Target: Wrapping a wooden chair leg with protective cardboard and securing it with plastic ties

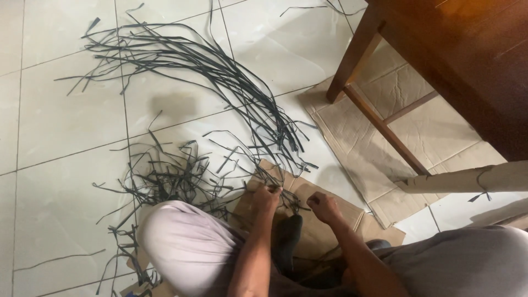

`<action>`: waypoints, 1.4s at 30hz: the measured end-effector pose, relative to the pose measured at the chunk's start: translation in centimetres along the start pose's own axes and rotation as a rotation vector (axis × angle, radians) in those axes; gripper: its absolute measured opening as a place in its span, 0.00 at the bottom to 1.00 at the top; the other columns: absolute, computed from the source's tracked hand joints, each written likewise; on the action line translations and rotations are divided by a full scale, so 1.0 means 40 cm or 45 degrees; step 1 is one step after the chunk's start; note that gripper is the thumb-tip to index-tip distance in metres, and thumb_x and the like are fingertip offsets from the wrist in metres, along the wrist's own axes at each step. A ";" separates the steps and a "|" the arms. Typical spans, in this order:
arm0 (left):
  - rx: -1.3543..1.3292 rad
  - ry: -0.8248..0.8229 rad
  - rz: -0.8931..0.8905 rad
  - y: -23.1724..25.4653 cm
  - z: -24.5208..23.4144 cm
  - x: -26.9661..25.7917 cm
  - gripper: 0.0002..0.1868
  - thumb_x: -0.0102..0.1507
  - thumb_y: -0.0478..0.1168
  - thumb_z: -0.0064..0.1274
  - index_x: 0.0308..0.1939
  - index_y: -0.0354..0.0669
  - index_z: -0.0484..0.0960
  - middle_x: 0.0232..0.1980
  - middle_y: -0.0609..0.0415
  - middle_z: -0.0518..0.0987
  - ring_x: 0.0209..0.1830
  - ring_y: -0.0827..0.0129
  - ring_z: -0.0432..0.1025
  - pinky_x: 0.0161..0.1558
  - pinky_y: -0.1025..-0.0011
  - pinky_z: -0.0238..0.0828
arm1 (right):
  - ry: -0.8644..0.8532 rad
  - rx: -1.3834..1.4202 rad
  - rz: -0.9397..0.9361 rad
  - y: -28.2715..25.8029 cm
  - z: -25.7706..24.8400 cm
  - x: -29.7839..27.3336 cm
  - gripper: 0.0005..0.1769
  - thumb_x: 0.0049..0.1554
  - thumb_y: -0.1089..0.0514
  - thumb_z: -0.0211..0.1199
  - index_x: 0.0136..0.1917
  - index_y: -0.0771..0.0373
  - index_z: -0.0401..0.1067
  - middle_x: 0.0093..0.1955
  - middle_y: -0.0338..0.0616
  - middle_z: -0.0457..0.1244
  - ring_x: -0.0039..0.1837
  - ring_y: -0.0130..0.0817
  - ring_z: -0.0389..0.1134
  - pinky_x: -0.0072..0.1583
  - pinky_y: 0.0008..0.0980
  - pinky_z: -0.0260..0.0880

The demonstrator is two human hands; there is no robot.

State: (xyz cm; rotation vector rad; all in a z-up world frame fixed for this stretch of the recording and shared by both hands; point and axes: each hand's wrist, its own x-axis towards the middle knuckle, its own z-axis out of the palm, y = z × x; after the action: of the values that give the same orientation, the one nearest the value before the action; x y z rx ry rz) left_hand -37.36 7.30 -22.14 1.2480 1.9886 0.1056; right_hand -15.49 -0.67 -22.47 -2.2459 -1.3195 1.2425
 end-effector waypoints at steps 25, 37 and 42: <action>-0.122 0.192 -0.229 0.014 -0.005 0.016 0.16 0.64 0.55 0.47 0.47 0.59 0.86 0.48 0.52 0.86 0.55 0.52 0.79 0.53 0.51 0.77 | -0.216 -0.464 -0.480 -0.261 -0.089 -0.170 0.26 0.61 0.58 0.52 0.71 0.41 0.68 0.84 0.30 0.47 0.71 0.57 0.63 0.65 0.53 0.73; -0.279 0.234 -0.306 0.021 -0.022 0.007 0.16 0.66 0.54 0.47 0.51 0.59 0.85 0.52 0.46 0.84 0.56 0.48 0.79 0.55 0.52 0.77 | 0.325 0.306 -0.345 -0.156 -0.050 -0.051 0.13 0.57 0.57 0.65 0.56 0.50 0.82 0.52 0.42 0.73 0.54 0.50 0.74 0.54 0.46 0.79; -0.236 0.155 -0.320 0.009 0.015 0.049 0.23 0.69 0.52 0.37 0.51 0.51 0.86 0.51 0.42 0.84 0.56 0.47 0.79 0.54 0.51 0.77 | 0.255 1.214 -0.117 -0.248 -0.153 -0.080 0.11 0.51 0.58 0.74 0.47 0.63 0.81 0.38 0.48 0.69 0.42 0.34 0.70 0.50 0.30 0.75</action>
State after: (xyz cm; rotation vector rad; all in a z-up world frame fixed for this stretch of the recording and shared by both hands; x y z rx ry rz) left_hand -37.14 8.87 -23.49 0.8861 2.1689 0.2411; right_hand -17.34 3.42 -11.22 -1.5381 -0.5411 1.2059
